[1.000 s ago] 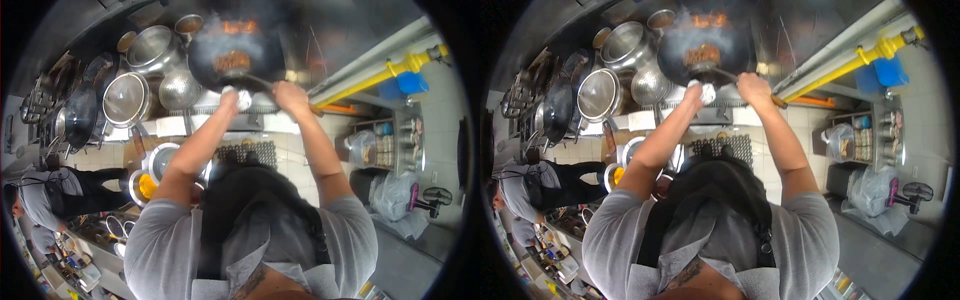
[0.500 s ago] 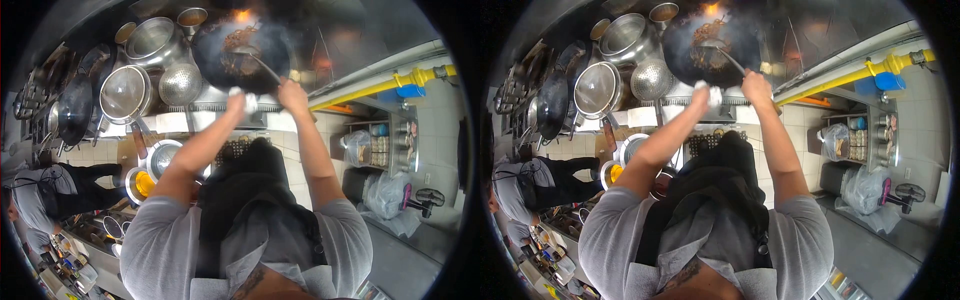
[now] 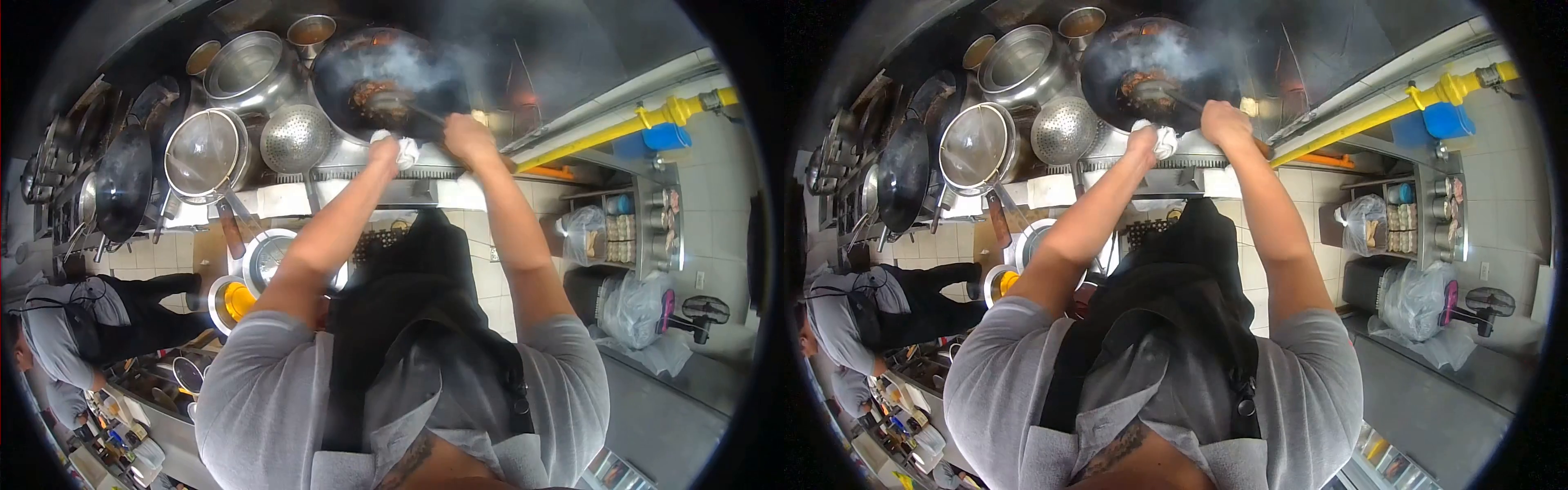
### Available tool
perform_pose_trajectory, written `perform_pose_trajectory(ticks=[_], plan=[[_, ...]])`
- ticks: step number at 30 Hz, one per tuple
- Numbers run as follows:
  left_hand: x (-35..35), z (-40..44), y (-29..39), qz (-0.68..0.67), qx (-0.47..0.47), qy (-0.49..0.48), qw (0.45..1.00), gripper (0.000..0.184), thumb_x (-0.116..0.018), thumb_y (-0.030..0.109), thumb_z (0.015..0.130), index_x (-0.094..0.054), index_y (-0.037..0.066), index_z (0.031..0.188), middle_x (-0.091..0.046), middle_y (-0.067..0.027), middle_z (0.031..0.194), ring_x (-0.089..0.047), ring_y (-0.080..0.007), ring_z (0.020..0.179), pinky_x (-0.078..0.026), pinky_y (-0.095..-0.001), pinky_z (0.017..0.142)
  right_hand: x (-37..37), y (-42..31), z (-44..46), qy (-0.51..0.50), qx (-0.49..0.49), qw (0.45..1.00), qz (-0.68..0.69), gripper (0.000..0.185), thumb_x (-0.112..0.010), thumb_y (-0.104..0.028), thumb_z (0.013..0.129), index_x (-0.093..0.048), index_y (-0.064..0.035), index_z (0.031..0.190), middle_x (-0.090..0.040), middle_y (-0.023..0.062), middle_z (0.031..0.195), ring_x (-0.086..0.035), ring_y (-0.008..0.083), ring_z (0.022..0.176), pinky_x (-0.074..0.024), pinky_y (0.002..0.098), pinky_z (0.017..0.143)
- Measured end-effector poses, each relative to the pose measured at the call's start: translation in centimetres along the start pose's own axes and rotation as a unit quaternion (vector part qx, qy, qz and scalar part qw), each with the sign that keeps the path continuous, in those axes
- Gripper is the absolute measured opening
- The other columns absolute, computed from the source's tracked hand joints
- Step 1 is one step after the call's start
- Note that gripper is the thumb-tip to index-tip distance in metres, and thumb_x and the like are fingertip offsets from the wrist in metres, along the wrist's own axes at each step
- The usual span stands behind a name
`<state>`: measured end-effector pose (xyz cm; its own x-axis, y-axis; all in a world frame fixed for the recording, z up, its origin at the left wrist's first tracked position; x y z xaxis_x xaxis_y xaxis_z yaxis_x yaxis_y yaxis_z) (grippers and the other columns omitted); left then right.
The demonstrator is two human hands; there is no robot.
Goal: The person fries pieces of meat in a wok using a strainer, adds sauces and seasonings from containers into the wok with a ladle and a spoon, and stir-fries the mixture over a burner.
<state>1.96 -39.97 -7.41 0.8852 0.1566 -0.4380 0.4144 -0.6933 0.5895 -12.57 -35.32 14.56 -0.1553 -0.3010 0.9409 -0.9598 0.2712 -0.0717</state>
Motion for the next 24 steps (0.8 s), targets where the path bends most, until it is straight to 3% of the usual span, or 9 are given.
perform_pose_trajectory(ticks=[5,8,9,11,15,17,19,22,24], plan=[[5.4,-8.6,-3.2,0.226,-0.130,0.093,0.961,0.028,-0.057,0.016,0.093,-0.061,-0.003,0.114,-0.065,-0.0151,0.103,-0.065,-0.0225,0.097,-0.053,-0.0416,0.081,-2.5,0.7,-0.4,0.110,-0.050,0.990,0.079,0.026,-0.054,-0.026,0.097,-0.061,-0.0136,0.118,-0.069,0.0222,0.105,-0.066,0.0427,0.103,-0.0529,0.0527,0.086],[4.4,-7.3,-2.8,0.155,-0.152,0.087,0.972,0.031,-0.057,0.019,0.095,-0.062,-0.005,0.114,-0.065,-0.0156,0.108,-0.063,-0.0216,0.099,-0.051,-0.0434,0.082,-1.3,1.4,-3.5,0.085,-0.050,0.994,0.037,0.027,-0.054,-0.025,0.097,-0.063,-0.0095,0.117,-0.069,0.0227,0.107,-0.067,0.0408,0.103,-0.0530,0.0514,0.088],[3.6,-4.6,-3.1,0.098,-0.029,0.051,0.993,0.031,-0.056,0.020,0.096,-0.061,-0.006,0.113,-0.065,-0.0157,0.105,-0.065,-0.0233,0.093,-0.053,-0.0429,0.081,-0.5,1.4,-4.5,0.054,-0.049,0.996,0.049,0.027,-0.054,-0.025,0.097,-0.065,-0.0106,0.117,-0.068,0.0226,0.110,-0.066,0.0405,0.105,-0.0528,0.0510,0.088],[0.8,-2.2,-0.3,0.013,-0.022,0.023,0.999,0.022,-0.047,0.010,0.097,-0.058,-0.003,0.111,-0.066,-0.0145,0.096,-0.067,-0.0280,0.074,-0.058,-0.0448,0.066,1.2,1.1,-5.9,0.030,-0.029,0.999,0.025,0.028,-0.054,-0.023,0.096,-0.067,-0.0113,0.117,-0.067,0.0231,0.115,-0.065,0.0400,0.109,-0.0524,0.0494,0.091],[-0.3,-0.9,0.3,0.015,-0.072,-0.056,0.996,0.020,-0.039,-0.001,0.094,-0.056,-0.003,0.104,-0.064,-0.0151,0.089,-0.069,-0.0274,0.073,-0.059,-0.0466,0.058,1.5,0.5,-4.5,-0.009,0.007,0.999,-0.033,0.030,-0.053,-0.019,0.094,-0.068,-0.0089,0.117,-0.066,0.0234,0.119,-0.064,0.0401,0.111,-0.0519,0.0483,0.094],[-1.3,-2.6,1.7,-0.041,0.004,-0.034,0.999,0.019,-0.040,0.001,0.094,-0.056,-0.004,0.102,-0.064,-0.0161,0.087,-0.069,-0.0280,0.070,-0.058,-0.0479,0.053,1.0,-0.2,-2.0,0.003,-0.008,1.000,-0.006,0.032,-0.051,-0.015,0.092,-0.069,-0.0056,0.118,-0.066,0.0232,0.119,-0.064,0.0401,0.111,-0.0513,0.0472,0.096],[0.0,-1.6,0.9,-0.019,-0.020,-0.009,1.000,0.020,-0.041,0.002,0.094,-0.057,-0.003,0.104,-0.064,-0.0143,0.084,-0.068,-0.0288,0.072,-0.058,-0.0477,0.060,-1.7,-0.4,1.0,0.001,-0.013,1.000,0.006,0.032,-0.049,-0.013,0.092,-0.069,-0.0027,0.115,-0.067,0.0231,0.117,-0.064,0.0405,0.111,-0.0516,0.0476,0.095],[5.5,-3.2,-2.8,0.219,-0.055,0.093,0.970,0.031,-0.058,0.013,0.089,-0.062,-0.007,0.112,-0.067,-0.0185,0.108,-0.067,-0.0264,0.097,-0.052,-0.0384,0.083,-2.2,0.5,2.2,0.108,-0.036,0.992,0.059,0.029,-0.050,-0.018,0.095,-0.066,-0.0055,0.115,-0.068,0.0236,0.113,-0.065,0.0406,0.109,-0.0519,0.0492,0.093],[6.8,-5.6,-4.7,0.198,-0.117,0.100,0.968,0.042,-0.060,0.017,0.089,-0.060,-0.009,0.122,-0.065,-0.0204,0.120,-0.063,-0.0267,0.113,-0.048,-0.0368,0.093,-0.1,1.4,-1.6,0.141,-0.040,0.982,0.116,0.030,-0.055,-0.024,0.095,-0.064,-0.0108,0.120,-0.068,0.0222,0.109,-0.065,0.0437,0.102,-0.0511,0.0523,0.089]])
Point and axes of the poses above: each hand's wrist, its own z-axis towards the middle knuckle, its own x-axis out of the back of the hand, y = z × x, the point moved 7 cm from there along z, towards the middle knuckle
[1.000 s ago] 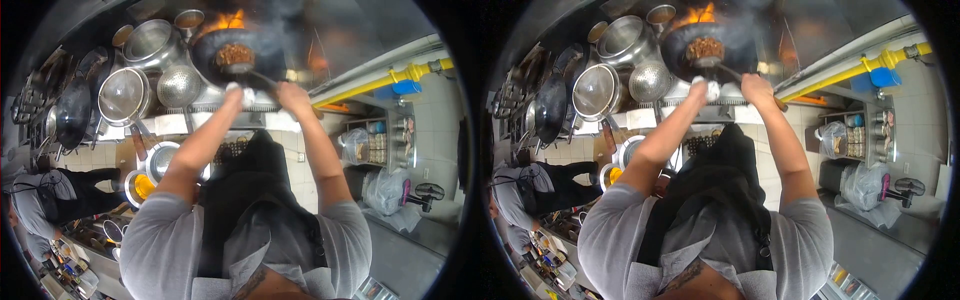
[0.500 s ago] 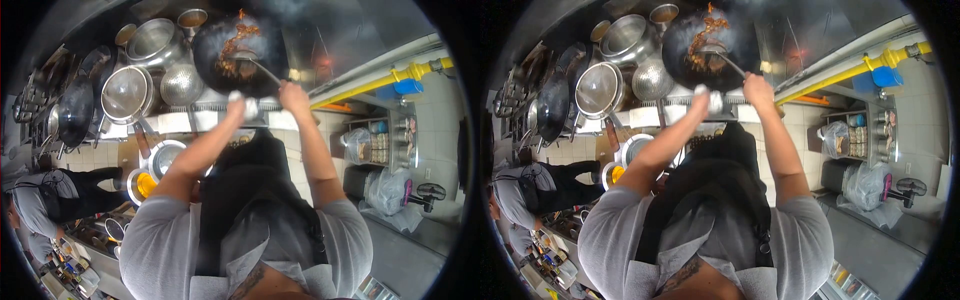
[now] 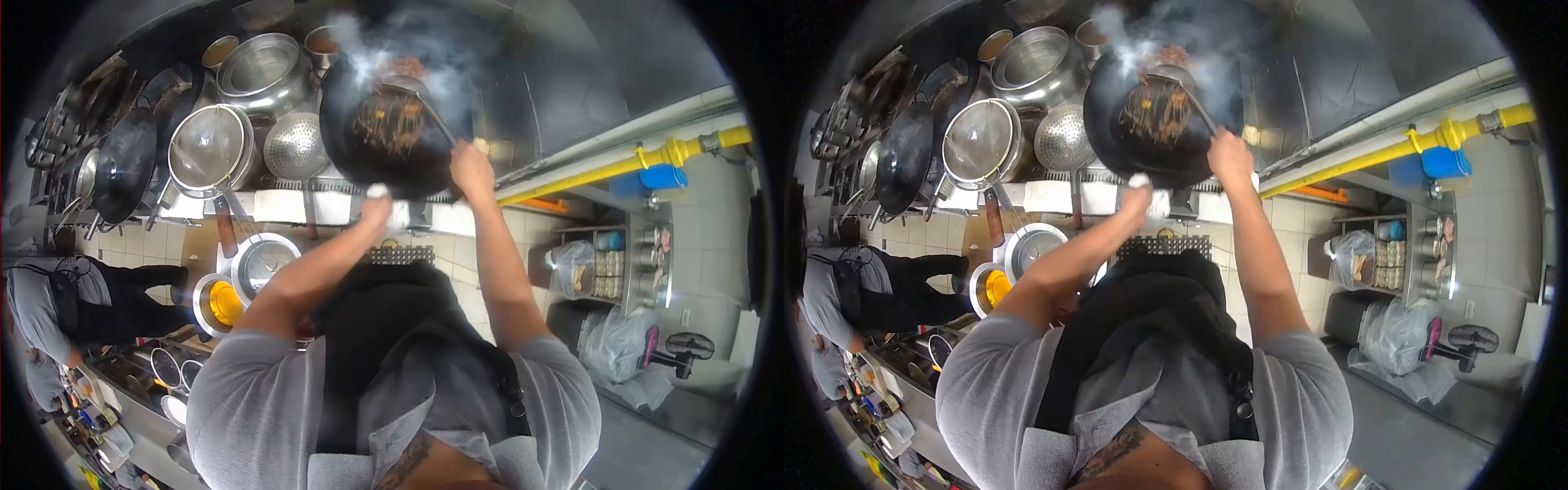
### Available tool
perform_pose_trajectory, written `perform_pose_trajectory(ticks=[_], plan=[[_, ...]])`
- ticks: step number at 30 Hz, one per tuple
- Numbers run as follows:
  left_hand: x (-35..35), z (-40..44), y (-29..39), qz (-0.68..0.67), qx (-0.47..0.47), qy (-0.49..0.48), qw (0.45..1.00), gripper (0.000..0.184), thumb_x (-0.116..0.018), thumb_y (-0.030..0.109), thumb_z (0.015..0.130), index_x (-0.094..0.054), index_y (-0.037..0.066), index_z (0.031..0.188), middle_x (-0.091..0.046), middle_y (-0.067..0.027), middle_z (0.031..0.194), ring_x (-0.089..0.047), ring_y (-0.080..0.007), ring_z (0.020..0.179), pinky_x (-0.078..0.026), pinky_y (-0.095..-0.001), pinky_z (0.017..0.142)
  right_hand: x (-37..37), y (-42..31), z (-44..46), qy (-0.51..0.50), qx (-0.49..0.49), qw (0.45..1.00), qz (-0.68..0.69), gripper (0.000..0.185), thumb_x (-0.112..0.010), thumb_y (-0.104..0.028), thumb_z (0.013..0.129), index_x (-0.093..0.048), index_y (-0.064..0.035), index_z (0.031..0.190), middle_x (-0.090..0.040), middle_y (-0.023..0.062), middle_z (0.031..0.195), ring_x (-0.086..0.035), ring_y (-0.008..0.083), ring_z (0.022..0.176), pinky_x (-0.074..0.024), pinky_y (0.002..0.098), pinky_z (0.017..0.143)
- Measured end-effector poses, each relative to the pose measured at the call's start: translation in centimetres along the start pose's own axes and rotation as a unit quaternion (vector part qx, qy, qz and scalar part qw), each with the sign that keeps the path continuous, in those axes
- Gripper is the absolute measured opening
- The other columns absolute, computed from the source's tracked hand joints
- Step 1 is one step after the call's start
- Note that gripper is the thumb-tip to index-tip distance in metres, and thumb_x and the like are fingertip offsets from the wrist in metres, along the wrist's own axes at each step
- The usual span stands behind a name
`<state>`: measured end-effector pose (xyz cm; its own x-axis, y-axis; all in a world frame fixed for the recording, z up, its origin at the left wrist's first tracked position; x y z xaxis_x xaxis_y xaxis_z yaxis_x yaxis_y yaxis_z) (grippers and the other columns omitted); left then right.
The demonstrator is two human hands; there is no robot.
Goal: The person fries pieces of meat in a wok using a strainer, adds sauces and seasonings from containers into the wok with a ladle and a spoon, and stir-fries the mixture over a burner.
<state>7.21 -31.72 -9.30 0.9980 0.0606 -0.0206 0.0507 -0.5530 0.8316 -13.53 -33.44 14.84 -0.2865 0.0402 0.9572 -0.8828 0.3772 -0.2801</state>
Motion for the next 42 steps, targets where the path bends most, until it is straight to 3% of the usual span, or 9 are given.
perform_pose_trajectory(ticks=[6,11,16,18,21,27,38,40,42], plan=[[-4.5,8.9,3.7,-0.216,0.099,-0.068,0.969,0.028,-0.053,0.009,0.092,-0.059,-0.006,0.114,-0.067,-0.0159,0.098,-0.070,-0.0304,0.078,-0.060,-0.0468,0.066,-0.7,6.8,-4.7,-0.056,0.015,0.936,0.346,0.041,-0.059,-0.030,0.098,-0.058,-0.0069,0.131,-0.068,0.0108,0.088,-0.065,0.0198,0.067,-0.0531,0.0362,0.054],[-6.3,10.8,4.4,-0.273,0.159,-0.169,0.934,0.021,-0.045,0.015,0.102,-0.053,0.003,0.117,-0.068,-0.0143,0.095,-0.071,-0.0288,0.079,-0.061,-0.0491,0.066,-8.0,6.7,-0.4,-0.402,-0.032,0.551,0.730,0.036,-0.053,-0.027,0.102,-0.052,-0.0104,0.133,-0.051,-0.0009,0.072,-0.047,0.0119,0.044,-0.0438,0.0244,0.042],[-1.1,4.7,3.2,-0.200,0.035,-0.065,0.977,0.043,-0.057,0.035,0.100,-0.056,-0.004,0.117,-0.068,-0.0159,0.104,-0.070,-0.0276,0.090,-0.058,-0.0452,0.078,-9.6,7.7,4.9,-0.079,0.044,0.978,0.190,0.033,-0.056,-0.036,0.099,-0.063,-0.0033,0.095,-0.056,0.0060,0.060,-0.052,0.0183,0.043,-0.0451,0.0352,0.043],[2.5,-6.7,4.3,-0.039,0.064,0.042,0.996,0.047,-0.064,0.031,0.093,-0.058,-0.008,0.118,-0.065,-0.0181,0.114,-0.065,-0.0222,0.097,-0.055,-0.0378,0.078,-7.2,7.9,1.4,0.045,0.177,0.941,0.286,0.029,-0.059,-0.033,0.098,-0.064,-0.0049,0.091,-0.057,0.0058,0.057,-0.054,0.0192,0.041,-0.0445,0.0372,0.041],[4.9,-16.1,-1.8,-0.203,-0.048,-0.005,0.978,0.036,-0.068,0.021,0.086,-0.063,-0.003,0.112,-0.069,-0.0104,0.091,-0.067,-0.0208,0.076,-0.054,-0.0347,0.070,-9.2,7.3,-2.3,-0.299,0.008,0.665,0.685,0.029,-0.056,-0.025,0.101,-0.055,-0.0092,0.124,-0.051,0.0011,0.067,-0.042,0.0089,0.040,-0.0360,0.0261,0.030],[10.2,-32.5,-9.0,-0.337,-0.060,0.086,0.936,0.031,-0.069,0.013,0.083,-0.063,0.000,0.110,-0.067,-0.0064,0.091,-0.065,-0.0156,0.078,-0.052,-0.0306,0.070,-6.8,-6.8,-15.3,-0.551,0.048,0.435,0.710,0.041,-0.038,-0.026,0.108,-0.038,-0.0087,0.146,-0.045,0.0012,0.076,-0.037,0.0053,0.045,-0.0363,0.0208,0.034],[16.0,-43.2,-13.1,-0.446,-0.130,0.262,0.846,0.043,-0.072,0.010,0.078,-0.061,0.001,0.118,-0.067,-0.0064,0.101,-0.065,-0.0156,0.088,-0.053,-0.0323,0.077,-28.0,-31.6,-34.7,-0.518,0.430,0.721,0.162,0.044,-0.062,-0.030,0.096,-0.057,-0.0020,0.131,-0.064,0.0105,0.081,-0.054,0.0164,0.045,-0.0436,0.0331,0.039],[16.7,-44.4,-14.3,-0.438,-0.118,0.282,0.845,0.044,-0.074,0.012,0.078,-0.061,0.001,0.119,-0.068,-0.0064,0.101,-0.066,-0.0159,0.087,-0.054,-0.0329,0.076,-32.0,-34.5,-37.4,-0.303,0.601,0.739,0.036,0.054,-0.058,-0.043,0.093,-0.061,0.0008,0.124,-0.066,0.0261,0.116,-0.061,0.0427,0.112,-0.0456,0.0477,0.099],[17.8,-44.9,-15.3,-0.430,-0.146,0.282,0.845,0.046,-0.075,0.014,0.079,-0.061,0.002,0.121,-0.068,-0.0062,0.101,-0.066,-0.0158,0.088,-0.054,-0.0327,0.077,-37.5,-35.9,-39.1,-0.302,0.680,0.663,0.073,0.047,-0.057,-0.039,0.093,-0.065,0.0006,0.117,-0.064,0.0276,0.118,-0.060,0.0439,0.113,-0.0461,0.0498,0.098]])
Point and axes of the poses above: each hand's wrist, its own z-axis towards the middle knuckle, its own x-axis out of the back of the hand, y = z × x, the point moved 7 cm from there along z, towards the middle knuckle
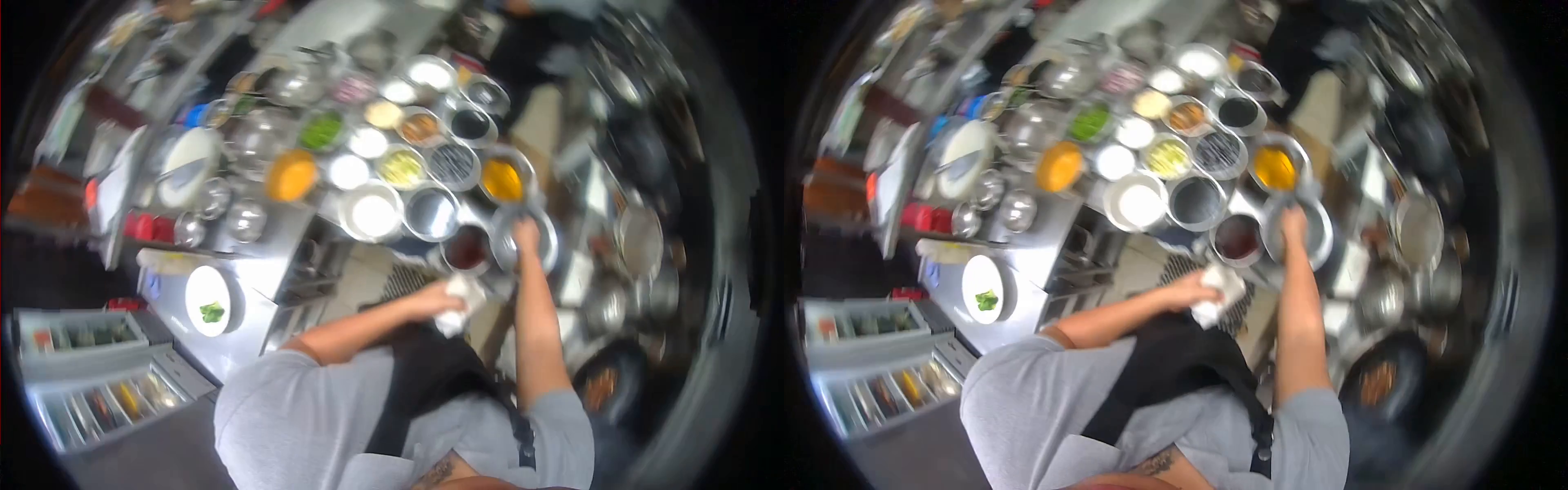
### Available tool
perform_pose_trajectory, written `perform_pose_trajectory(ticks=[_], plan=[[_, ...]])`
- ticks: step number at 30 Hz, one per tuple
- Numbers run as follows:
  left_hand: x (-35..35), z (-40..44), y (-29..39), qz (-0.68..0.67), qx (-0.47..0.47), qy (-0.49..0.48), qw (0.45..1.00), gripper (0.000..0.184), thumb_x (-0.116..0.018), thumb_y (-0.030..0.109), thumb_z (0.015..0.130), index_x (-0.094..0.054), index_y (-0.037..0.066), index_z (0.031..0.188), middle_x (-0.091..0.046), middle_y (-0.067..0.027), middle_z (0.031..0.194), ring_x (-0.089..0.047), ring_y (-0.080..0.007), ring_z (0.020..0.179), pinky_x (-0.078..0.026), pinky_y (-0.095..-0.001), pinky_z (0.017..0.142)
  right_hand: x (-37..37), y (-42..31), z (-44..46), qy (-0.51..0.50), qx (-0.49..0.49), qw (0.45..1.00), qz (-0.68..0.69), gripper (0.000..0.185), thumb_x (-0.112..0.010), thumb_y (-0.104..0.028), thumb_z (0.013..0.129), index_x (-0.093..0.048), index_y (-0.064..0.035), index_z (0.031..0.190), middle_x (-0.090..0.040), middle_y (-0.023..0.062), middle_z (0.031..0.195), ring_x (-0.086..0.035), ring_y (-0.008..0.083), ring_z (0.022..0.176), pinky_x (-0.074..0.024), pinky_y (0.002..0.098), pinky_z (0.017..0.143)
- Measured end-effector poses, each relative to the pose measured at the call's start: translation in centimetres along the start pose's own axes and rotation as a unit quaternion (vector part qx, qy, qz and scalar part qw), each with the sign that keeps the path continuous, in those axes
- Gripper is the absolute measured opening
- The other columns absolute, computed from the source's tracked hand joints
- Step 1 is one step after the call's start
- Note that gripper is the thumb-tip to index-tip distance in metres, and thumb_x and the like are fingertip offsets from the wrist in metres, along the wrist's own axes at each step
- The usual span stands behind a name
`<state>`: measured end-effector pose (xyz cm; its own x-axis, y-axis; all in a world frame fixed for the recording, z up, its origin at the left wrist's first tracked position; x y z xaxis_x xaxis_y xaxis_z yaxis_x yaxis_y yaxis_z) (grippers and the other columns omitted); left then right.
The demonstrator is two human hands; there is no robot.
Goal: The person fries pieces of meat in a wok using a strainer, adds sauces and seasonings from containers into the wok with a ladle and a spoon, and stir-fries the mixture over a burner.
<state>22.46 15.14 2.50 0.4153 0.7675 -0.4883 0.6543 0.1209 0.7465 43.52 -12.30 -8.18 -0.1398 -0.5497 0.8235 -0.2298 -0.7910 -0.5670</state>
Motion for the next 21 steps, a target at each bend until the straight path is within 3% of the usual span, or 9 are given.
perform_pose_trajectory(ticks=[3,4,7,12,13,14,15,18,21], plan=[[1.1,0.1,1.6,-0.028,-0.048,-0.014,0.998,0.048,-0.073,0.014,0.082,-0.058,0.003,0.126,-0.067,-0.0058,0.107,-0.063,-0.0147,0.094,-0.052,-0.0305,0.081,-3.3,2.0,3.0,-0.098,-0.096,0.986,-0.092,0.037,-0.064,-0.032,0.087,-0.070,0.0000,0.104,-0.067,0.0270,0.110,-0.064,0.0440,0.107,-0.0502,0.0487,0.093],[1.5,-0.1,2.8,-0.014,-0.054,-0.011,0.998,0.048,-0.072,0.014,0.082,-0.057,0.002,0.127,-0.066,-0.0059,0.108,-0.062,-0.0148,0.096,-0.051,-0.0306,0.082,-3.0,1.5,3.0,-0.122,-0.092,0.981,-0.120,0.032,-0.055,-0.017,0.088,-0.070,0.0019,0.108,-0.067,0.0285,0.111,-0.063,0.0428,0.111,-0.0493,0.0494,0.095],[2.4,0.0,5.1,0.014,-0.076,0.001,0.997,0.049,-0.071,0.014,0.083,-0.056,0.001,0.128,-0.064,-0.0063,0.109,-0.061,-0.0155,0.098,-0.050,-0.0309,0.084,-1.7,0.1,3.1,-0.134,-0.150,0.974,-0.106,0.032,-0.056,-0.019,0.089,-0.070,0.0009,0.110,-0.068,0.0271,0.112,-0.063,0.0427,0.111,-0.0487,0.0497,0.095],[3.7,1.4,5.1,-0.006,-0.027,0.021,0.999,0.056,-0.076,0.013,0.076,-0.056,0.004,0.128,-0.066,-0.0077,0.105,-0.065,-0.0191,0.094,-0.054,-0.0354,0.082,0.4,4.6,0.3,0.005,-0.128,0.988,0.081,0.043,-0.061,-0.039,0.092,-0.068,-0.0044,0.116,-0.071,0.0206,0.105,-0.068,0.0398,0.098,-0.0518,0.0466,0.087],[3.5,1.2,5.5,-0.011,-0.010,0.039,0.999,0.056,-0.075,0.011,0.076,-0.055,0.003,0.128,-0.067,-0.0091,0.104,-0.067,-0.0215,0.091,-0.055,-0.0351,0.080,1.2,4.6,-1.7,0.046,-0.175,0.961,0.211,0.038,-0.063,-0.039,0.093,-0.067,-0.0082,0.115,-0.070,0.0137,0.082,-0.067,0.0286,0.070,-0.0535,0.0430,0.064],[2.8,1.1,5.9,-0.008,0.000,0.035,0.999,0.055,-0.074,0.010,0.076,-0.056,0.001,0.127,-0.067,-0.0101,0.104,-0.067,-0.0218,0.090,-0.055,-0.0352,0.079,4.5,-0.6,-5.5,-0.032,-0.276,0.850,0.447,0.029,-0.063,-0.035,0.094,-0.063,-0.0129,0.112,-0.055,0.0032,0.064,-0.051,0.0146,0.049,-0.0421,0.0326,0.043],[2.5,1.1,6.4,0.000,-0.001,0.036,0.999,0.053,-0.073,0.009,0.076,-0.056,0.000,0.126,-0.067,-0.0112,0.104,-0.067,-0.0221,0.090,-0.055,-0.0352,0.078,3.7,0.0,-6.2,-0.033,-0.278,0.780,0.560,0.025,-0.063,-0.032,0.094,-0.059,-0.0164,0.113,-0.046,-0.0018,0.064,-0.038,0.0065,0.043,-0.0292,0.0241,0.037],[1.1,1.3,6.2,-0.010,0.001,0.014,1.000,0.050,-0.070,0.008,0.079,-0.054,-0.002,0.125,-0.066,-0.0126,0.103,-0.067,-0.0221,0.089,-0.055,-0.0355,0.076,2.5,1.1,-7.3,-0.130,-0.242,0.600,0.751,0.030,-0.064,-0.030,0.096,-0.056,-0.0129,0.118,-0.046,-0.0010,0.070,-0.036,0.0048,0.044,-0.0277,0.0212,0.038],[-0.2,1.3,4.4,-0.014,0.027,-0.009,0.999,0.048,-0.071,0.006,0.080,-0.056,-0.002,0.124,-0.067,-0.0110,0.103,-0.067,-0.0217,0.088,-0.055,-0.0356,0.075,5.2,-0.7,-10.4,-0.159,-0.195,0.470,0.846,0.036,-0.059,-0.032,0.100,-0.053,-0.0082,0.126,-0.044,-0.0047,0.068,-0.034,0.0008,0.042,-0.0281,0.0181,0.035]])
Point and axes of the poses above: each hand's wrist, its own z-axis towards the middle knuckle, its own x-axis out of the back of the hand, y = z × x, the point moved 7 cm from there along z, towards the middle knuckle
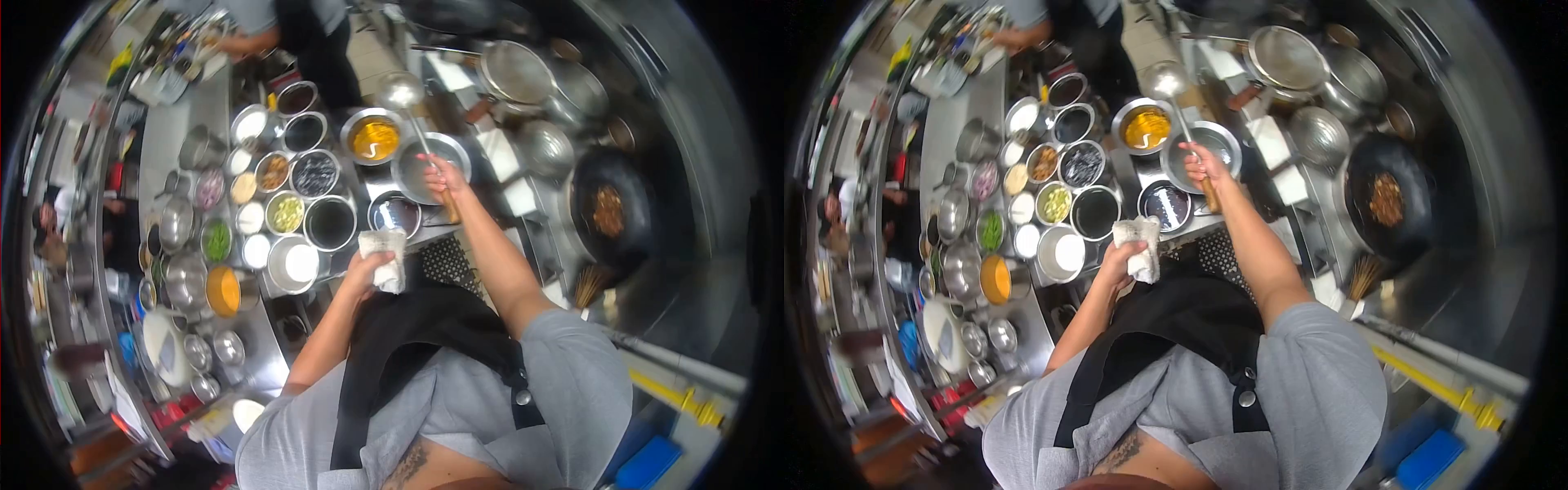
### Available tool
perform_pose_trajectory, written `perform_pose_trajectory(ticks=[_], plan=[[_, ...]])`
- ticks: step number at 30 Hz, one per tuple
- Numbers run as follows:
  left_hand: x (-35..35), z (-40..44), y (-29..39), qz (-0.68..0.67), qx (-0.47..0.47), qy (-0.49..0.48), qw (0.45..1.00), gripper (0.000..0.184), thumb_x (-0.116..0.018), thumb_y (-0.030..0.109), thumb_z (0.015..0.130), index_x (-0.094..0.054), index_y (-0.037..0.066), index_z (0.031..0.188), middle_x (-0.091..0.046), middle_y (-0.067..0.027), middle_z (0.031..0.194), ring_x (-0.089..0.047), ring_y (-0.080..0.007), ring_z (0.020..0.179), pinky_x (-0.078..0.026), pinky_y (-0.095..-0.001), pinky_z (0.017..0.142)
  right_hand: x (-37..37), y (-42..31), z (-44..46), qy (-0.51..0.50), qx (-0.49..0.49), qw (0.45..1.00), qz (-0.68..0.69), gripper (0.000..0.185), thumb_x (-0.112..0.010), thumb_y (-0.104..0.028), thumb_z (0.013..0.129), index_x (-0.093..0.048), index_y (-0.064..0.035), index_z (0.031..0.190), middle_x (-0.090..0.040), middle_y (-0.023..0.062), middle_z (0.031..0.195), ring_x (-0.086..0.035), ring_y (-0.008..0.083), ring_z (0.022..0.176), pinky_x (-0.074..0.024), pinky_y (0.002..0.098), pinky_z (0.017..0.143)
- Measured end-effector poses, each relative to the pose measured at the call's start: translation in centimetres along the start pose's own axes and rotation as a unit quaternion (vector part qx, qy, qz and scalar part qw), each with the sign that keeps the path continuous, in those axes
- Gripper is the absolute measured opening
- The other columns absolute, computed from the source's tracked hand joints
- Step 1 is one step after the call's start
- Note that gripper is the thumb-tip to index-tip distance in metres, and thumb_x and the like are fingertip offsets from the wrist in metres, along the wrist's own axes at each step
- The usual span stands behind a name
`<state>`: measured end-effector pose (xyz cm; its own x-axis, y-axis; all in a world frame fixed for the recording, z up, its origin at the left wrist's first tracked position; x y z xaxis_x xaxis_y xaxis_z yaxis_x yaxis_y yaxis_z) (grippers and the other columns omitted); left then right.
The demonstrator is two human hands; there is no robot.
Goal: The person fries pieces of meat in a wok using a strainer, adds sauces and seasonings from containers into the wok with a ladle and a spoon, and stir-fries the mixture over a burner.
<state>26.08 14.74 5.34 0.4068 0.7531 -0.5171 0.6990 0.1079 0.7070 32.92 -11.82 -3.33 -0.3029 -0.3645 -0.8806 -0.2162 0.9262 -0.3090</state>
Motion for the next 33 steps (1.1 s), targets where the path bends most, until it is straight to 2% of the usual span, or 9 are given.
perform_pose_trajectory(ticks=[9,12,15,17,19,20,22,25,33], plan=[[-10.2,0.3,-6.6,0.065,0.086,-0.072,0.992,0.047,-0.072,0.011,0.078,-0.056,-0.002,0.121,-0.066,-0.0102,0.097,-0.067,-0.0218,0.080,-0.055,-0.0347,0.066,-9.8,-6.1,-25.8,-0.274,0.118,0.947,0.121,0.046,-0.039,-0.031,0.108,-0.038,-0.0033,0.144,-0.042,-0.0021,0.073,-0.036,0.0017,0.040,-0.0348,0.0189,0.030],[-13.6,1.6,-10.3,0.060,0.130,-0.117,0.983,0.045,-0.069,0.010,0.081,-0.054,-0.001,0.122,-0.065,-0.0114,0.099,-0.067,-0.0239,0.085,-0.056,-0.0376,0.071,-7.6,-9.3,-36.4,-0.150,0.286,0.947,-0.007,0.044,-0.045,-0.028,0.105,-0.041,-0.0079,0.144,-0.045,-0.0043,0.072,-0.035,0.0000,0.040,-0.0326,0.0170,0.030],[-17.2,2.4,-12.9,0.125,0.189,-0.128,0.965,0.039,-0.070,0.020,0.084,-0.057,-0.001,0.114,-0.066,-0.0129,0.089,-0.068,-0.0276,0.075,-0.057,-0.0411,0.067,-1.6,-12.1,-45.9,0.123,0.440,0.874,-0.162,0.041,-0.050,-0.020,0.103,-0.045,-0.0116,0.143,-0.052,0.0007,0.076,-0.041,0.0054,0.043,-0.0364,0.0208,0.036],[-21.0,2.8,-13.5,0.175,0.202,-0.169,0.949,0.038,-0.070,0.020,0.084,-0.057,-0.002,0.113,-0.066,-0.0130,0.087,-0.067,-0.0281,0.070,-0.057,-0.0416,0.064,5.0,-13.1,-52.1,0.421,0.463,0.740,-0.245,0.042,-0.060,-0.025,0.098,-0.051,-0.0163,0.139,-0.051,0.0008,0.067,-0.047,0.0069,0.048,-0.0385,0.0240,0.039],[-23.5,5.1,-14.8,0.229,0.181,-0.189,0.938,0.038,-0.069,0.018,0.084,-0.058,-0.002,0.114,-0.066,-0.0116,0.086,-0.067,-0.0258,0.071,-0.056,-0.0397,0.063,9.5,-14.4,-58.3,0.673,0.421,0.322,-0.516,0.036,-0.062,-0.026,0.094,-0.059,-0.0079,0.126,-0.070,0.0240,0.092,-0.069,0.0410,0.084,-0.0529,0.0479,0.074],[-24.4,6.8,-15.6,0.246,0.155,-0.209,0.933,0.037,-0.069,0.017,0.083,-0.059,-0.003,0.113,-0.066,-0.0111,0.086,-0.067,-0.0247,0.071,-0.056,-0.0387,0.062,10.0,-14.5,-59.8,0.704,0.326,0.369,-0.511,0.037,-0.059,-0.023,0.095,-0.058,-0.0087,0.129,-0.066,0.0301,0.101,-0.062,0.0475,0.102,-0.0500,0.0529,0.085],[-27.3,9.2,-16.5,0.319,0.166,-0.233,0.904,0.033,-0.068,0.013,0.081,-0.062,-0.004,0.108,-0.067,-0.0105,0.087,-0.067,-0.0225,0.070,-0.056,-0.0365,0.061,13.1,-14.9,-60.7,0.719,0.269,0.353,-0.535,0.039,-0.060,-0.024,0.094,-0.058,-0.0102,0.131,-0.067,0.0299,0.100,-0.063,0.0463,0.101,-0.0505,0.0528,0.087],[-31.0,13.5,-17.9,0.322,0.188,-0.252,0.893,0.025,-0.064,0.007,0.080,-0.063,-0.007,0.100,-0.067,-0.0125,0.085,-0.069,-0.0235,0.071,-0.056,-0.0373,0.062,12.7,-15.3,-60.2,0.693,0.253,0.395,-0.548,0.041,-0.061,-0.025,0.094,-0.058,-0.0112,0.132,-0.067,0.0295,0.105,-0.063,0.0456,0.105,-0.0502,0.0520,0.091],[-41.0,24.9,-23.9,0.229,0.286,-0.286,0.885,0.025,-0.060,0.015,0.089,-0.059,-0.001,0.108,-0.067,-0.0153,0.097,-0.069,-0.0300,0.084,-0.057,-0.0477,0.074,13.4,-18.5,-58.9,0.724,0.226,0.352,-0.548,0.042,-0.059,-0.027,0.094,-0.057,-0.0104,0.132,-0.067,0.0263,0.109,-0.064,0.0455,0.103,-0.0509,0.0521,0.091]])
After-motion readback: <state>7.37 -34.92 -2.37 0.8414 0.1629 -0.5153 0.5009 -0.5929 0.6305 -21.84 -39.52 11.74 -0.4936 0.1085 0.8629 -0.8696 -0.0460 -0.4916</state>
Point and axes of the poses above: each hand's wrist, its own z-axis towards the middle knuckle, its own x-axis out of the back of the hand, y = z × x, the point moved 7 cm from there along z, towards the middle knuckle
